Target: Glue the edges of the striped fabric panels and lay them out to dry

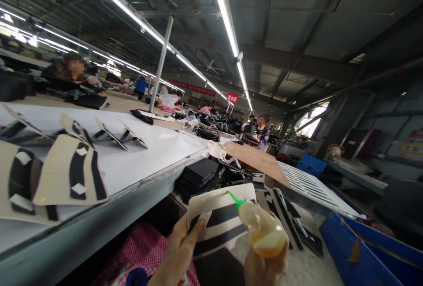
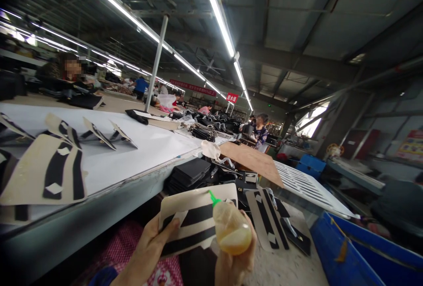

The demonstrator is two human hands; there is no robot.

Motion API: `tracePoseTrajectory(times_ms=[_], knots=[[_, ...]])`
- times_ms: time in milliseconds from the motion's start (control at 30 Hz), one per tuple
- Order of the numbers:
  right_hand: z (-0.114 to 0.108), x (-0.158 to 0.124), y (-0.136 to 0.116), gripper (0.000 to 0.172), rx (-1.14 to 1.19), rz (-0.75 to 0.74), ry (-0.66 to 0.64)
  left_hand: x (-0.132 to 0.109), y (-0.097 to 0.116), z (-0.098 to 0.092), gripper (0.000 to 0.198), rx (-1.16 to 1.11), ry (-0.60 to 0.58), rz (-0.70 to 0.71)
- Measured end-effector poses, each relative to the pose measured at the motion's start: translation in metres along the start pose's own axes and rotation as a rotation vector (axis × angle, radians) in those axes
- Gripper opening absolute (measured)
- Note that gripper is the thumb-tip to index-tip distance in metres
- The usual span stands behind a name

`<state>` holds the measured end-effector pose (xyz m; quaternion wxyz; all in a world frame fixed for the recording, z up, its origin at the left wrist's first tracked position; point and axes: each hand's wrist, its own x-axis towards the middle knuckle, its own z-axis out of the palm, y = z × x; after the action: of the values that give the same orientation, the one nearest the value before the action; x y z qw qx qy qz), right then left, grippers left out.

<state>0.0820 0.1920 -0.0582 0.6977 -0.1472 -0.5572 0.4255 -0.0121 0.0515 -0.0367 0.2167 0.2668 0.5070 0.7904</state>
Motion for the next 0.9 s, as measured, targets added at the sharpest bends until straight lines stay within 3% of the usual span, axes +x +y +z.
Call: tracePoseTrajectory(times_ms=[333, 467, 700, 900], knots=[[0.001, 0.0, -0.007, 0.058, -0.103, -0.068, -0.025, 0.002, -0.005, -0.003, 0.054, 0.036, -0.067, -0.008], [-0.005, 0.005, -0.007, 0.046, -0.081, -0.051, -0.062, 0.001, -0.004, -0.004, 0.055, 0.054, -0.079, -0.01], [-0.015, 0.031, -0.002, 0.036, -0.303, -0.163, 0.224, 0.001, -0.001, -0.008, 0.048, 0.077, -0.015, 0.054], [-0.016, 0.007, 0.002, 0.037, -0.034, 0.003, -0.052, 0.001, -0.001, -0.008, 0.051, 0.028, -0.01, 0.015]])
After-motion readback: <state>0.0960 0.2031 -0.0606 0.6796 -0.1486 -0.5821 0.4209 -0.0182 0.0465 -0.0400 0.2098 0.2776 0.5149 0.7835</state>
